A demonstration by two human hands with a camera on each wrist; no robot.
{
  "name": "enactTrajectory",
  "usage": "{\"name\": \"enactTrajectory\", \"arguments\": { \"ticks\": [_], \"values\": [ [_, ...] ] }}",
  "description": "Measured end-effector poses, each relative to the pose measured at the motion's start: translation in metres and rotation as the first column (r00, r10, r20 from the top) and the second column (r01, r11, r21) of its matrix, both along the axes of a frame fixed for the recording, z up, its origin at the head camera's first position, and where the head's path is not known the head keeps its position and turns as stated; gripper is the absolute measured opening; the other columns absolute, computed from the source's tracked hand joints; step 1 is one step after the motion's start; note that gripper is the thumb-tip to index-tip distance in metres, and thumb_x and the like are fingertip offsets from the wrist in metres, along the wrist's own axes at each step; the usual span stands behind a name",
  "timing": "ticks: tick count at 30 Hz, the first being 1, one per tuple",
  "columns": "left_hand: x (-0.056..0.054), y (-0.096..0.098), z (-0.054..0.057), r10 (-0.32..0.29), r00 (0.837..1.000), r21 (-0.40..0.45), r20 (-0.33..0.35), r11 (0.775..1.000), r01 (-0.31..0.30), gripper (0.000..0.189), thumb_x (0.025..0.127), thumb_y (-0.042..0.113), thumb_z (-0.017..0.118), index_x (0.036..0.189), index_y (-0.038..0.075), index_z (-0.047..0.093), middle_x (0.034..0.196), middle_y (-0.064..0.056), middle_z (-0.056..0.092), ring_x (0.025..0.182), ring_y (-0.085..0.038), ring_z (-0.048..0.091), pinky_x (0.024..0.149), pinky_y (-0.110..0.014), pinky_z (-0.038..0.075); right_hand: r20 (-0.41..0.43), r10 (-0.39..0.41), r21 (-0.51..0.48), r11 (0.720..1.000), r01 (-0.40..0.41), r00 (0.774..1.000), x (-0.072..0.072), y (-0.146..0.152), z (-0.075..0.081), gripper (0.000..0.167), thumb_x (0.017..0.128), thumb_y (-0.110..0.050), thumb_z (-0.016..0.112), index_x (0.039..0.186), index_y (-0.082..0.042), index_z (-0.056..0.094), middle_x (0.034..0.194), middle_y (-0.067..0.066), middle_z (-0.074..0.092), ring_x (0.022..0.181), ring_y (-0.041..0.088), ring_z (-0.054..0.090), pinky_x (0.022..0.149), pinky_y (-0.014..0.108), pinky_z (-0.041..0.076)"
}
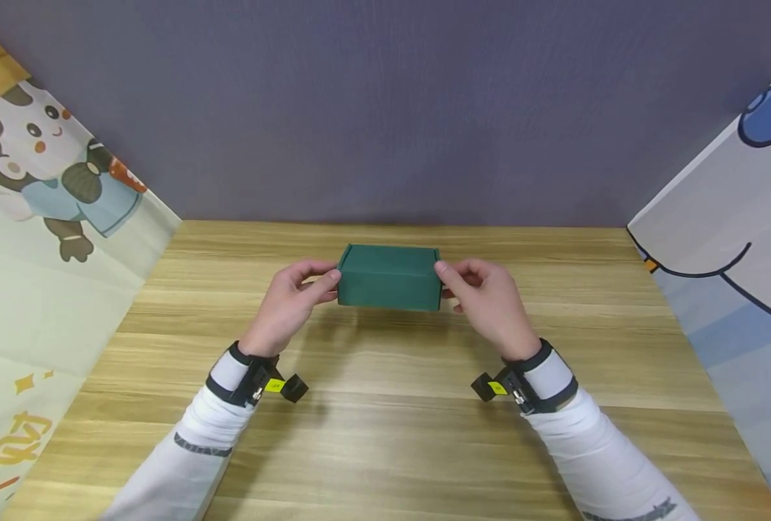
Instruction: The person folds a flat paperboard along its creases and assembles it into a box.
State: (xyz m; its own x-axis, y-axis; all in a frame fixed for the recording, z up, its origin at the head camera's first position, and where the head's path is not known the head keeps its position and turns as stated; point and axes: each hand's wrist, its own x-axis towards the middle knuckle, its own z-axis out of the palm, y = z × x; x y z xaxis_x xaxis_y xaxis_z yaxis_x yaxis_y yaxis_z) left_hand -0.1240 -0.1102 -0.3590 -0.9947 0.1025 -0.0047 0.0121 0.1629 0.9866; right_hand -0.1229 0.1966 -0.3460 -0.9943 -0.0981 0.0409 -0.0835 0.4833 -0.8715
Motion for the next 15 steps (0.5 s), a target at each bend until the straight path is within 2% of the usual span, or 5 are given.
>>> {"name": "enactTrajectory", "arguments": {
  "ticks": [4,8,11,15],
  "values": [
    [0.0012,0.0024,-0.0012,0.017,1.000,0.014,-0.010,1.000,-0.017,0.027,0.105,0.020,0.070,0.121,-0.002,0.070,0.127,-0.014,0.069,0.103,-0.031,0.074,0.097,-0.049,0.059,-0.013,-0.018,-0.019,1.000,0.018,1.000,0.0001,-0.0008,-0.0044,0.047,0.106,-0.045,0.066,0.106,0.002,0.072,0.112,0.017,0.075,0.089,0.016,0.076,0.072,0.040,0.065],
    [0.0018,0.0046,-0.0019,0.020,1.000,0.028,-0.015,0.999,-0.019,0.023,0.105,0.018,0.070,0.115,-0.003,0.070,0.123,-0.015,0.069,0.102,-0.029,0.075,0.091,-0.040,0.062,-0.020,-0.025,-0.025,0.999,0.025,0.999,0.0008,-0.0014,-0.0072,0.040,0.105,-0.039,0.070,0.108,0.000,0.072,0.112,0.014,0.075,0.091,0.021,0.074,0.071,0.037,0.064],
    [0.0016,0.0053,-0.0034,0.021,1.000,0.023,-0.013,1.000,-0.021,0.023,0.103,0.017,0.072,0.116,-0.003,0.069,0.123,-0.015,0.069,0.103,-0.029,0.074,0.088,-0.037,0.062,-0.008,-0.019,-0.040,0.999,0.019,1.000,0.0016,-0.0019,-0.0080,0.040,0.104,-0.036,0.072,0.120,0.001,0.070,0.114,0.016,0.073,0.094,0.027,0.073,0.070,0.034,0.064],
    [0.0012,0.0056,-0.0067,0.023,1.000,0.022,0.003,0.999,-0.023,0.031,0.101,0.015,0.075,0.126,-0.001,0.068,0.126,-0.013,0.069,0.108,-0.029,0.073,0.091,-0.042,0.062,0.017,0.003,-0.046,0.999,-0.002,1.000,0.0021,-0.0021,-0.0087,0.054,0.104,-0.034,0.072,0.142,0.002,0.062,0.120,0.021,0.071,0.095,0.029,0.073,0.070,0.030,0.063]
  ]
}}
